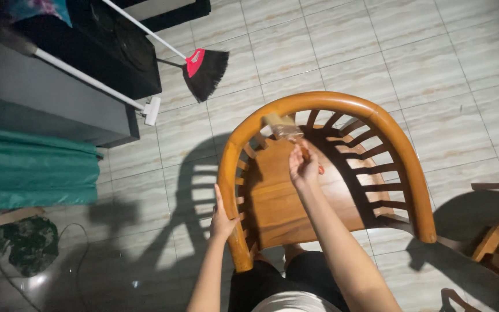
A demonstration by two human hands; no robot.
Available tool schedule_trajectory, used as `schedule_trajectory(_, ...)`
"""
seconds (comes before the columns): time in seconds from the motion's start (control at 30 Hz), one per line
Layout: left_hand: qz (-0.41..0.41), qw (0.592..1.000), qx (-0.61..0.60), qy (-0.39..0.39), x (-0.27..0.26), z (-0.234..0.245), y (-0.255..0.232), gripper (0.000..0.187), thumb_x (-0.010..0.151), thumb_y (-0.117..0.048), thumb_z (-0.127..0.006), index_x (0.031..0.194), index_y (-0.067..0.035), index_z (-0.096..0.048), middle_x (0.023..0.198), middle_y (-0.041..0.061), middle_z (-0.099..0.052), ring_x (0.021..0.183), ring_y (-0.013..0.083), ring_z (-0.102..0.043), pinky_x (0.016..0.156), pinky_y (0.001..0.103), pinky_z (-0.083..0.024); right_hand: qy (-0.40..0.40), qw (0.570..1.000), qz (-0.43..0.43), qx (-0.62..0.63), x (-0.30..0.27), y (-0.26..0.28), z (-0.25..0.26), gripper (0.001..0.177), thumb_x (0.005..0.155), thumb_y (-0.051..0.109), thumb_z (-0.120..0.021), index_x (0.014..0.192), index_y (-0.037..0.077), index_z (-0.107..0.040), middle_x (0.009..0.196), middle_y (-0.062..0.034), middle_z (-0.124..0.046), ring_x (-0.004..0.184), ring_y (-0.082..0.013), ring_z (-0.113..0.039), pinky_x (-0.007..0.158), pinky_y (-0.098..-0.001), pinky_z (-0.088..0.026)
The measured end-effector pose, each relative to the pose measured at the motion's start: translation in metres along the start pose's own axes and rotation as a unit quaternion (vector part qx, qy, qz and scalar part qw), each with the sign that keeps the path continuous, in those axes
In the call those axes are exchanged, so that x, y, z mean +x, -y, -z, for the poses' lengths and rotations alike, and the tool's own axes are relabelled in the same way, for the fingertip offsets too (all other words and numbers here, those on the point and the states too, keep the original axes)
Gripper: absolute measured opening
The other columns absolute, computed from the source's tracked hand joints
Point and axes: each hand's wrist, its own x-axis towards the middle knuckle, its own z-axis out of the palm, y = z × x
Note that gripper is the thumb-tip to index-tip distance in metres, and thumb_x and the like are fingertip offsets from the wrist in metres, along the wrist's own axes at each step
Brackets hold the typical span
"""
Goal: Polishing a wooden chair using a brush and a cloth.
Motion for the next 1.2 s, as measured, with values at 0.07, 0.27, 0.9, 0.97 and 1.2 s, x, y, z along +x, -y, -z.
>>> schedule_trajectory(0.07,0.009,1.0,-0.011,0.007,-0.003,0.002,-0.002,0.141,0.074,-0.009,-0.087,0.154,-0.043,0.024,0.138,0.019,-0.06,0.118,0.0398,-0.065,0.094,0.05,-0.056,0.033,0.996,-0.036,-0.07,-0.008,-0.018,0.008,0.031,0.102,0.024,-0.052,0.126,0.008,-0.063,0.106,-0.0123,-0.072,0.096,-0.0192,-0.07,0.087,-0.032,-0.061)
schedule_trajectory(0.27,-0.042,0.999,-0.023,0.008,0.002,-0.003,0.013,0.143,0.076,-0.011,-0.09,0.157,-0.04,0.024,0.138,0.018,-0.063,0.115,0.0417,-0.067,0.097,0.053,-0.051,0.056,0.969,-0.075,-0.228,-0.018,-0.033,0.013,0.037,0.103,0.035,-0.048,0.132,0.017,-0.065,0.106,-0.0065,-0.073,0.089,-0.0154,-0.066,0.082,-0.0308,-0.055)
schedule_trajectory(0.9,-0.029,0.977,-0.118,0.172,0.013,0.03,0.025,0.146,0.064,0.018,-0.071,0.155,-0.047,0.023,0.156,0.009,-0.052,0.131,0.0298,-0.063,0.101,0.039,-0.054,0.037,0.949,-0.076,-0.303,-0.097,-0.06,0.019,0.042,0.102,0.036,-0.046,0.139,0.023,-0.062,0.099,0.0029,-0.069,0.085,-0.0101,-0.058,0.079,-0.0299,-0.048)
schedule_trajectory(0.97,-0.045,0.974,-0.12,0.188,0.031,0.011,0.059,0.142,0.068,0.019,-0.069,0.155,-0.046,0.022,0.16,0.011,-0.044,0.137,0.0292,-0.055,0.105,0.038,-0.05,0.028,0.933,-0.088,-0.348,-0.113,-0.072,0.021,0.043,0.101,0.036,-0.047,0.139,0.023,-0.062,0.097,0.0025,-0.069,0.083,-0.01,-0.058,0.079,-0.0296,-0.048)
schedule_trajectory(1.2,-0.159,0.952,-0.171,0.197,0.04,0.018,0.069,0.131,0.075,0.027,-0.053,0.156,-0.046,0.02,0.17,0.014,-0.022,0.149,0.0286,-0.038,0.112,0.033,-0.039,0.001,0.869,-0.144,-0.474,-0.168,-0.071,0.064,0.043,0.098,0.039,-0.053,0.131,0.018,-0.068,0.086,-0.0004,-0.07,0.075,-0.0104,-0.062,0.072,-0.0297,-0.047)
